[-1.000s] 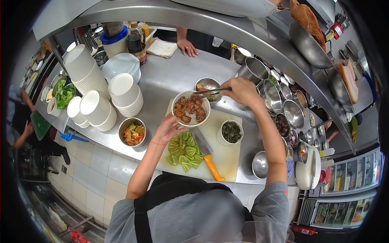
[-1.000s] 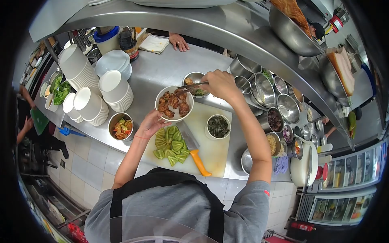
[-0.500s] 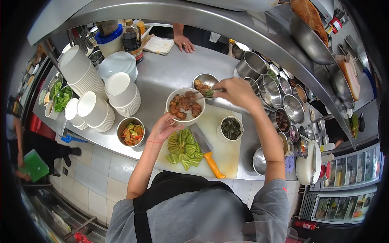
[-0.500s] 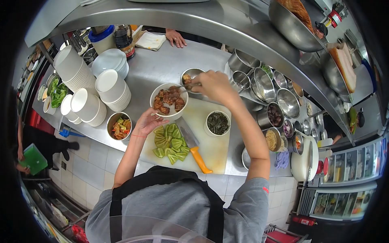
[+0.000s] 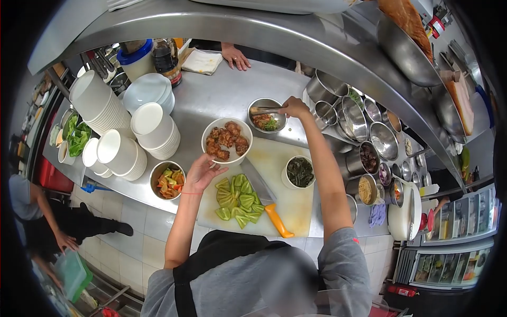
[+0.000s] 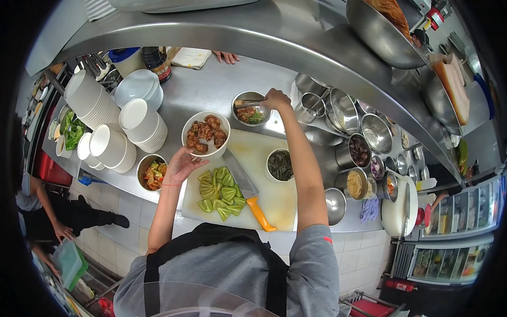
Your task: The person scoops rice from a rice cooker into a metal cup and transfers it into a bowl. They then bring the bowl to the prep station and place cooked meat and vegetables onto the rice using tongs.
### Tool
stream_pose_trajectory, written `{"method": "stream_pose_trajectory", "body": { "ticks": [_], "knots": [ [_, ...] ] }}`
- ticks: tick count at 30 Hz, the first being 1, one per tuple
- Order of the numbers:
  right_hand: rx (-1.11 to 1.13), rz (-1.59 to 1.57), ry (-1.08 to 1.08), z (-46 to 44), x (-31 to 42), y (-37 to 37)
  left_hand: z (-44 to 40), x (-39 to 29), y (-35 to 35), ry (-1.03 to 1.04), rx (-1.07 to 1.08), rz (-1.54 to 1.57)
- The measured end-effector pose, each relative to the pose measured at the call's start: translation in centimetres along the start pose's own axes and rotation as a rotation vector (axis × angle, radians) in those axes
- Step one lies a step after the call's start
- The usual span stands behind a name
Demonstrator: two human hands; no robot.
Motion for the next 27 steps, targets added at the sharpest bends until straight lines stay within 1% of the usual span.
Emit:
{"method": "stream_pose_trajectory", "body": {
  "ticks": [4, 7, 10, 11, 14, 17, 20, 21, 23, 24, 27],
  "knots": [
    [-0.122, 0.012, -0.030, 0.2, 0.3, -1.1, 0.5, -0.1, 0.1, 0.019, -0.018, -0.012],
    [-0.116, -0.126, -0.014, 0.8, -1.5, -2.0, 0.9, -0.2, 0.1, 0.034, -0.020, -0.023],
    [-0.251, -0.198, -0.103, 1.8, -1.8, -3.7, 0.7, -0.5, -0.2, 0.042, -0.014, -0.023],
    [-0.261, -0.167, -0.063, 2.0, -2.3, -3.8, 0.6, -0.5, -0.3, 0.035, -0.014, -0.010],
    [-0.171, 0.111, -0.005, 2.9, -1.3, -3.2, 0.4, -0.3, -0.2, 0.019, -0.020, 0.012],
    [-0.214, 0.144, -0.002, 3.8, -0.7, -4.1, 0.1, -0.2, -0.1, 0.016, -0.015, 0.016],
    [-0.181, 0.129, -0.082, 4.2, 0.9, -4.4, 0.1, -0.2, -0.2, 0.018, -0.019, 0.008],
    [-0.089, 0.122, -0.068, 5.1, 2.5, -4.0, 0.1, -0.2, -0.1, 0.018, -0.021, 0.003],
    [-0.085, 0.195, -0.062, 5.4, 3.7, -2.7, -0.1, 0.1, -0.2, 0.004, -0.009, 0.000],
    [-0.086, 0.233, -0.060, 5.3, 3.8, -2.4, -0.1, 0.1, 0.1, -0.001, -0.001, -0.003],
    [-0.096, 0.159, -0.068, 4.6, 2.5, -2.5, 0.5, 0.1, 0.7, 0.014, -0.012, -0.021]
  ]
}}
Point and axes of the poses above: each hand's wrist, its own z-axis away from the middle knuckle, its own y-axis out of the palm, x = y × z, the point moved 10 cm from there along -z, towards the middle knuckle, and after that the axes turned 14 degrees about -y, right-handed, at the moved point
